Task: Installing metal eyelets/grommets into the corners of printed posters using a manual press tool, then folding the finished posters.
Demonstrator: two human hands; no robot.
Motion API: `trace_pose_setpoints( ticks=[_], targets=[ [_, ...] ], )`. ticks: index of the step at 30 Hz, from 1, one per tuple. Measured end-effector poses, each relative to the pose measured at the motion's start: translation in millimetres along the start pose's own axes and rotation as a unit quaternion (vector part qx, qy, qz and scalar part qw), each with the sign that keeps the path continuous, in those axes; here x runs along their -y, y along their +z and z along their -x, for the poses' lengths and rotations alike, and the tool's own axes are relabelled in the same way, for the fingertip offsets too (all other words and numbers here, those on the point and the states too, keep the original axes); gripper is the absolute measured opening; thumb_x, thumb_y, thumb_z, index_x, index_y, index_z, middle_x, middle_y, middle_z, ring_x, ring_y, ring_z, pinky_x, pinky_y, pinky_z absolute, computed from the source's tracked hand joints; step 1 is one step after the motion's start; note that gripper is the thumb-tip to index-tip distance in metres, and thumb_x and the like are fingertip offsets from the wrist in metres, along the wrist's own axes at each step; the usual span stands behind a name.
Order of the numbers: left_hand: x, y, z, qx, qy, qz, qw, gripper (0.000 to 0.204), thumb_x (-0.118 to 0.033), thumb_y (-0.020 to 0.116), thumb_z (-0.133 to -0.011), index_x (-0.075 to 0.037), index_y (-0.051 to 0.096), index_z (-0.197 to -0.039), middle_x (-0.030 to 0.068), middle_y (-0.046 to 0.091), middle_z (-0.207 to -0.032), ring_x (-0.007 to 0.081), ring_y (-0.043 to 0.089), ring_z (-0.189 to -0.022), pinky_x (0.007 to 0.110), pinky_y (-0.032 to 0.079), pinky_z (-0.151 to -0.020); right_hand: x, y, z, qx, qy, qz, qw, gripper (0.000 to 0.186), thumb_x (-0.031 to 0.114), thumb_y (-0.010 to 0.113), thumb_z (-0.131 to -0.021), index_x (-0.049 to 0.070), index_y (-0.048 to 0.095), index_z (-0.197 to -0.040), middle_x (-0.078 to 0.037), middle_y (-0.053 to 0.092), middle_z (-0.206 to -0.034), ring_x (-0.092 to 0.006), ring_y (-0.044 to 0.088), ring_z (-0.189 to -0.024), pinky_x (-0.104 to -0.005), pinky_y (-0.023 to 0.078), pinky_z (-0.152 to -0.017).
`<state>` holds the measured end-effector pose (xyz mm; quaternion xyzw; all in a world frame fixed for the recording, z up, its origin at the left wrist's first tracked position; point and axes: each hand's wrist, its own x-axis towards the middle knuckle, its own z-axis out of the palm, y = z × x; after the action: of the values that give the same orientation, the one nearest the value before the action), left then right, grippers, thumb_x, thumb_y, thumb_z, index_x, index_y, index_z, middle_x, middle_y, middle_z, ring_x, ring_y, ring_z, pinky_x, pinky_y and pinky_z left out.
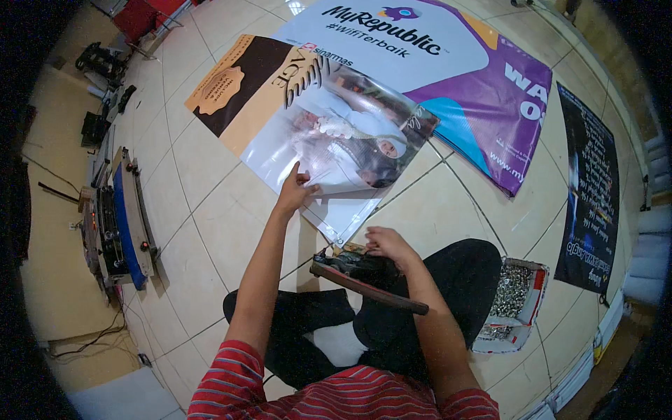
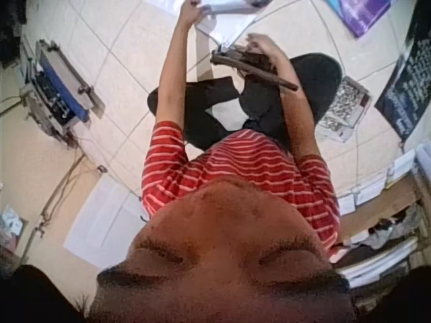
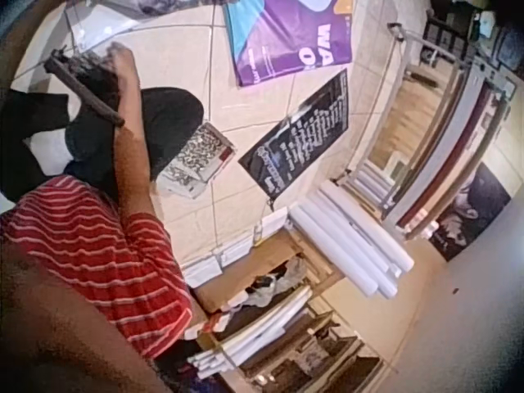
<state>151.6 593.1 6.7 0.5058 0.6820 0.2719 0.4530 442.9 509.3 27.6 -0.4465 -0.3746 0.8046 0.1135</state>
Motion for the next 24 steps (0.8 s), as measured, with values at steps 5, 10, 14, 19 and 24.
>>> trace_pose_setpoints(
  ticks=[5, 10, 14, 19, 24],
  targets=[
    [22, -9, 73, 0.0, 0.204, -0.058, 0.977, 0.051, 0.001, 0.06, -0.066, -0.011, 0.058, -0.116, 0.0141, 0.048, -0.117, 0.0284, 0.047, -0.11, 0.037, 0.041, -0.091, 17, 20, -23, -0.147, 0.081, -0.096, 0.981, 0.063, 0.041, 0.051, -0.085, 0.002, 0.036, -0.133, -0.014, 0.048, -0.125, -0.0293, 0.047, -0.112, -0.0404, 0.035, -0.097],
    [45, 55, 132, -0.25, -0.029, 0.183, 0.95, 0.029, -0.004, 0.047, -0.078, -0.006, 0.06, -0.104, 0.0137, 0.05, -0.117, 0.028, 0.052, -0.106, 0.038, 0.041, -0.089, 22, 37, -48, -0.194, 0.003, -0.217, 0.957, 0.054, 0.038, 0.06, -0.082, 0.003, 0.047, -0.121, -0.014, 0.053, -0.113, -0.0235, 0.05, -0.102, -0.0411, 0.038, -0.088],
    [39, 48, 146, -0.167, -0.187, 0.525, 0.814, 0.065, -0.048, 0.055, -0.082, -0.003, 0.036, -0.126, 0.0149, 0.048, -0.118, 0.0287, 0.053, -0.106, 0.04, 0.043, -0.088, 19, 34, -73, -0.199, -0.153, -0.184, 0.95, 0.019, 0.015, 0.062, -0.082, 0.003, 0.059, -0.096, -0.004, 0.059, -0.085, -0.0139, 0.054, -0.075, -0.0269, 0.042, -0.062],
    [13, -5, 121, -0.16, -0.146, 0.678, 0.702, 0.09, -0.057, 0.061, -0.075, -0.003, 0.021, -0.134, 0.0202, 0.035, -0.13, 0.0355, 0.04, -0.119, 0.052, 0.032, -0.102, 84, 13, 65, -0.162, -0.254, -0.066, 0.951, 0.013, 0.014, 0.062, -0.081, 0.004, 0.059, -0.089, 0.0, 0.056, -0.078, -0.0103, 0.051, -0.071, -0.0251, 0.042, -0.064],
    [14, -49, 49, -0.216, -0.066, 0.74, 0.634, 0.105, -0.063, 0.065, -0.067, -0.006, 0.012, -0.138, 0.0197, 0.03, -0.135, 0.0337, 0.037, -0.121, 0.048, 0.036, -0.098, 38, -99, 168, -0.221, -0.188, -0.134, 0.947, 0.023, 0.01, 0.057, -0.077, 0.002, 0.056, -0.099, -0.006, 0.059, -0.088, -0.0172, 0.057, -0.077, -0.0293, 0.047, -0.07]
  ],
)
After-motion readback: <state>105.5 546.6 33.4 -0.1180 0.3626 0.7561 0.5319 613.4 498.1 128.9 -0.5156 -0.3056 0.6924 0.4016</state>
